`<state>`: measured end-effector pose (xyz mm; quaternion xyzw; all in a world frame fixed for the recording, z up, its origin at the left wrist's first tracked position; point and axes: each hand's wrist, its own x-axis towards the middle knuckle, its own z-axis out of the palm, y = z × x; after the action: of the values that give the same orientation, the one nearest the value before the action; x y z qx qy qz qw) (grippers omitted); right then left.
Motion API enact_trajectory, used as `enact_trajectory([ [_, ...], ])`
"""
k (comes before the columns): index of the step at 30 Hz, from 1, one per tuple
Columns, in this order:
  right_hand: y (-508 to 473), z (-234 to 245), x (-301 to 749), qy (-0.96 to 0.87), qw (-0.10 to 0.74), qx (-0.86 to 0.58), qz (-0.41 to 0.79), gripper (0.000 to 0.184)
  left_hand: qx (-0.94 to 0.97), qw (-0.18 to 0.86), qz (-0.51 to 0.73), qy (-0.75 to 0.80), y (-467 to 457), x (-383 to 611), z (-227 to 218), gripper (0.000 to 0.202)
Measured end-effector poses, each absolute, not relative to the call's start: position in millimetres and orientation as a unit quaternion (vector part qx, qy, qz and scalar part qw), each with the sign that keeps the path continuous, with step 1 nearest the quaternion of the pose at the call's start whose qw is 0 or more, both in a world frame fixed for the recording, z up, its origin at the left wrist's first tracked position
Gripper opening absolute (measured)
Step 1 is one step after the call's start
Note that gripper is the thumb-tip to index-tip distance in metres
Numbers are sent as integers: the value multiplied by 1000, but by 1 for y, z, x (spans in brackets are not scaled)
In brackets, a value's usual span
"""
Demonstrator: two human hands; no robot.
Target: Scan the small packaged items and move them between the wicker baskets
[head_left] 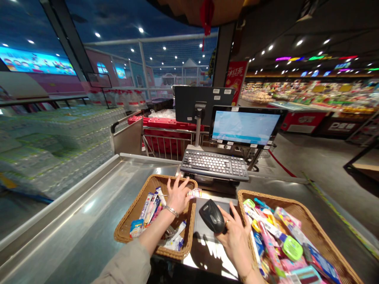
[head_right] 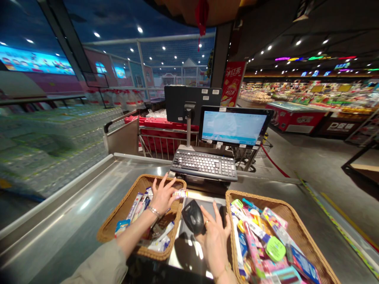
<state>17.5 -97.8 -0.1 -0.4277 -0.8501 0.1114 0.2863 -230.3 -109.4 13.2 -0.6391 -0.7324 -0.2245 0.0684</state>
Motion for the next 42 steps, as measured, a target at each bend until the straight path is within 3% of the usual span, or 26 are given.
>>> enact_trajectory([
  [6,-98,4,19,-855,269,-427,119,22,-623,31,-225,-749,-112,-228,1,7],
  [11,-100,7,19,-856,245,-441,111,11,-597,-3,-227,-770,-115,-227,-9,3],
  [16,-101,2,19,-855,241,-445,110,12,-581,-26,-235,-779,-116,-226,-15,14],
  [22,-102,0,20,-851,231,-456,122,23,-561,-45,-239,-792,-114,-223,-19,22],
  [31,-105,3,19,-845,237,-460,132,32,-480,-162,-243,-827,-103,-221,-17,19],
  [38,-106,-3,17,-850,234,-452,138,28,-431,-167,-281,-841,-102,-217,-25,15],
  [42,-107,-2,16,-849,244,-446,145,35,-425,-171,-284,-843,-104,-218,-24,10],
])
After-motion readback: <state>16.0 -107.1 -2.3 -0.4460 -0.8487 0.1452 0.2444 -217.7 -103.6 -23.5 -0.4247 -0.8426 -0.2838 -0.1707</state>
